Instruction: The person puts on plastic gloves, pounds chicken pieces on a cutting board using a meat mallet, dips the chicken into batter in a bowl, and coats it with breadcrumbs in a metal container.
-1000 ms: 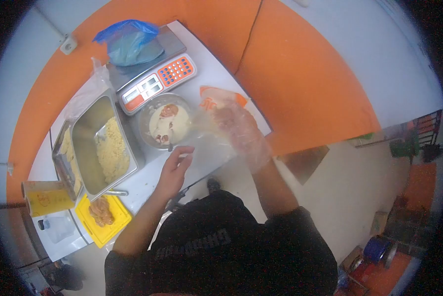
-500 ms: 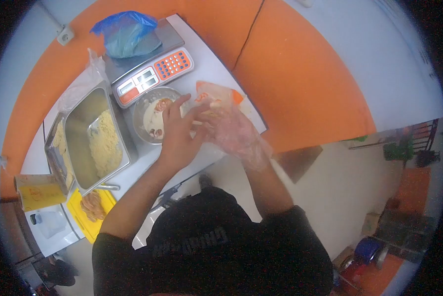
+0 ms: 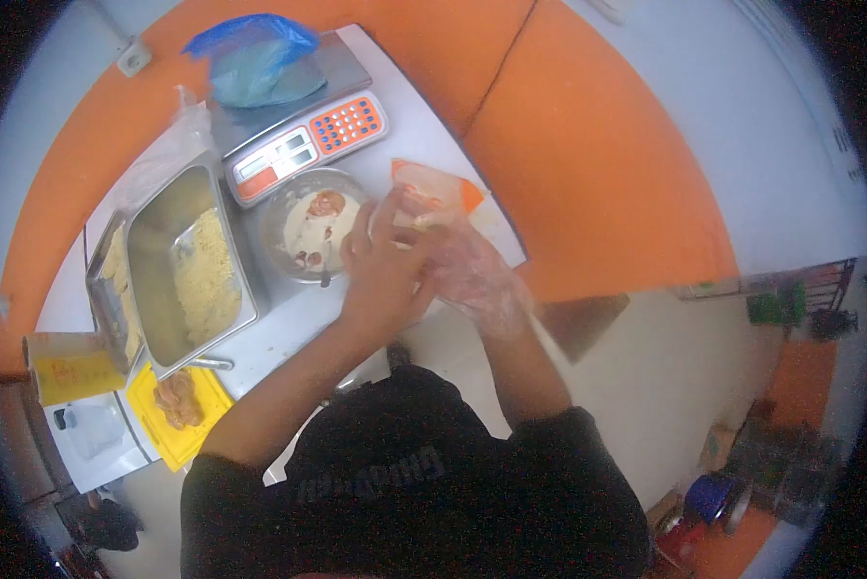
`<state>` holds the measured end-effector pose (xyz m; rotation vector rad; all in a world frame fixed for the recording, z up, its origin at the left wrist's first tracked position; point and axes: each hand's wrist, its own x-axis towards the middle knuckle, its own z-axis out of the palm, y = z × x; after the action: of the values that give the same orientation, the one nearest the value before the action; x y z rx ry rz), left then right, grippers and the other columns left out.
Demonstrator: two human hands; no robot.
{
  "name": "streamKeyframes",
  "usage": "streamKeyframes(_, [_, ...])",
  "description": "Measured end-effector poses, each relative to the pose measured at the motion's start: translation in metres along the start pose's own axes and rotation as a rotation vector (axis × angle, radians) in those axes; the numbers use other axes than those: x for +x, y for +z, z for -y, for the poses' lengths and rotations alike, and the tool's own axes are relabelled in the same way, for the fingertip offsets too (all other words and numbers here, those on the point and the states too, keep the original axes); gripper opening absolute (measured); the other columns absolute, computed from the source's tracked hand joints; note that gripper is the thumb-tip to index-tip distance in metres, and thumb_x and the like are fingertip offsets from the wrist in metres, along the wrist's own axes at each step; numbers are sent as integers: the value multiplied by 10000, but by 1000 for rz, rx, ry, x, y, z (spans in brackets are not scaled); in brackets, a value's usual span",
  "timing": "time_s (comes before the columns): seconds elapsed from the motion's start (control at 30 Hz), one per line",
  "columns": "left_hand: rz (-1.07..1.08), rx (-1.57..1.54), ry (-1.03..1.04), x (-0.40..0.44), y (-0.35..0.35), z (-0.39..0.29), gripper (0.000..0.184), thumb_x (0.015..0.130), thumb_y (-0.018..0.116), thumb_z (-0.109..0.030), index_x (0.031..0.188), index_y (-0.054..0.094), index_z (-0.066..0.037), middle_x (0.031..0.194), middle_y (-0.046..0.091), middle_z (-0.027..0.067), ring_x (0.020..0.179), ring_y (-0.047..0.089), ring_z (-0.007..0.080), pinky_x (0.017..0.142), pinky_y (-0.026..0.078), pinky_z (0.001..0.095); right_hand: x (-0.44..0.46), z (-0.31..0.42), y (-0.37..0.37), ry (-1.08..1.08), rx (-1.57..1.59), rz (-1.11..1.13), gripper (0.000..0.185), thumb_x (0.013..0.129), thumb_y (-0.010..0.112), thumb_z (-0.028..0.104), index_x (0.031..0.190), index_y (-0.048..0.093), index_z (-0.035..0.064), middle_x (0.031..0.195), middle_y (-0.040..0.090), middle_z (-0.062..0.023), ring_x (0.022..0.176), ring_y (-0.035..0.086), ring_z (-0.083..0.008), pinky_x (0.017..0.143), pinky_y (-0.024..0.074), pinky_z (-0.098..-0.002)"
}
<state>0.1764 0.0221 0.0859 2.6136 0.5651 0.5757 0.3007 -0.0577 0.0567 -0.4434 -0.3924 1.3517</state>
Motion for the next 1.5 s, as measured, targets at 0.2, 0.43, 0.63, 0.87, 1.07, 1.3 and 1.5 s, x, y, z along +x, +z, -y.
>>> streamKeyframes(0.2, [-53,-107,-27,-17,0,5,503,822,661,-246,1300,520,-179,1511,189,226,1352,209,472,1013,239,631,9,-4,1,-213,-299,-7,430,975,504,282,1311,485,14,1374,470,-162,1221,498,-250,1009,432,-360])
streamKeyframes(0.43, [123,-516,32,-93,-55,49,281,854,644,-148,1128,606,-102,1315,438,190,1260,390,372,1025,351,457,41,0,51,-140,-562,-282,335,943,605,257,1226,537,90,1055,576,8,1004,543,-94,858,443,-273])
streamKeyframes(0.63, [-283,-277,-449,-177,-130,97,187,824,623,-38,1006,650,-74,1190,545,161,1153,500,346,995,382,418,107,-26,58,24,-681,-87,367,965,509,198,1274,507,0,1178,600,-84,1056,599,-168,890,474,-289])
streamKeyframes(0.87, [-730,44,-760,-246,-177,179,189,863,591,-62,1050,621,-54,1269,497,154,1180,458,322,1018,321,424,224,-172,169,240,-939,180,382,945,532,333,1185,569,38,1021,620,-66,921,607,-158,755,479,-305])
streamKeyframes(1.07, [-842,3,-694,-304,-187,190,166,853,584,-39,1017,610,-44,1273,479,161,1256,387,354,1076,256,469,351,-310,85,-97,-2324,648,233,882,486,163,1000,663,67,978,640,-170,897,628,-344,783,511,-442])
streamKeyframes(1.3, [-617,83,-1017,-469,-133,170,124,830,583,-24,948,618,-42,1222,487,177,1188,407,361,1001,312,477,335,-341,90,-118,-2404,605,388,937,440,322,907,681,19,970,636,-261,952,619,-370,842,494,-461])
streamKeyframes(1.5, [-358,45,-1342,-593,-70,146,124,842,571,-37,948,635,-50,1204,489,183,1170,407,379,984,337,505,338,-340,89,180,-2289,382,476,957,402,375,878,668,-12,915,645,-260,871,627,-388,819,485,-474])
